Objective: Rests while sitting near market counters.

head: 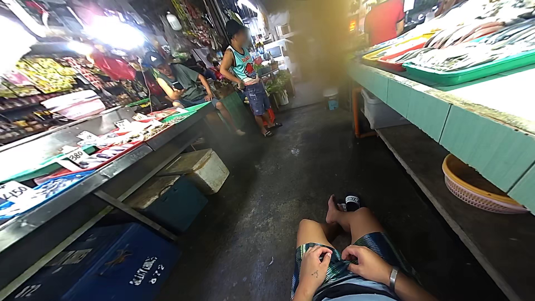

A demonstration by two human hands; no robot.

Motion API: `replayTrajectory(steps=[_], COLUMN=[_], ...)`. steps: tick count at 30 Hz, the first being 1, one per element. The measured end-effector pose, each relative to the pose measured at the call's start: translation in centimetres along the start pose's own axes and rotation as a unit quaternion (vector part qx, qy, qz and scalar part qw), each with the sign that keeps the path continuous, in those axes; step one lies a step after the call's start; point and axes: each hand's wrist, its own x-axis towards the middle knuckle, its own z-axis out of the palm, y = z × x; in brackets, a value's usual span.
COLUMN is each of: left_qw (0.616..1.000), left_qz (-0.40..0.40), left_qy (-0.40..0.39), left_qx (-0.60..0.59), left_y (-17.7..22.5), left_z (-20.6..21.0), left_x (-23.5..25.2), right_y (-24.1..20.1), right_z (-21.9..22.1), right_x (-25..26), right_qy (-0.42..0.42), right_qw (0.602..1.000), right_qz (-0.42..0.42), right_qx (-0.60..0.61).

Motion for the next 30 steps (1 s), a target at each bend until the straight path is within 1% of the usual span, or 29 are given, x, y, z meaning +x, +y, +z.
replayTrajectory(steps=[30], left_qw=[1.0], left_qz=[-0.001], left_qy=[-0.002], left_qx=[-0.001], left_y=[0.03], left_z=[-0.02], left_x=[0.02], right_y=[-0.35], right_z=[-0.17], right_x=[0.0], right_qy=[-0.008], right_qw=[1.0], right_qz=[0.006], right_qx=[0.0])
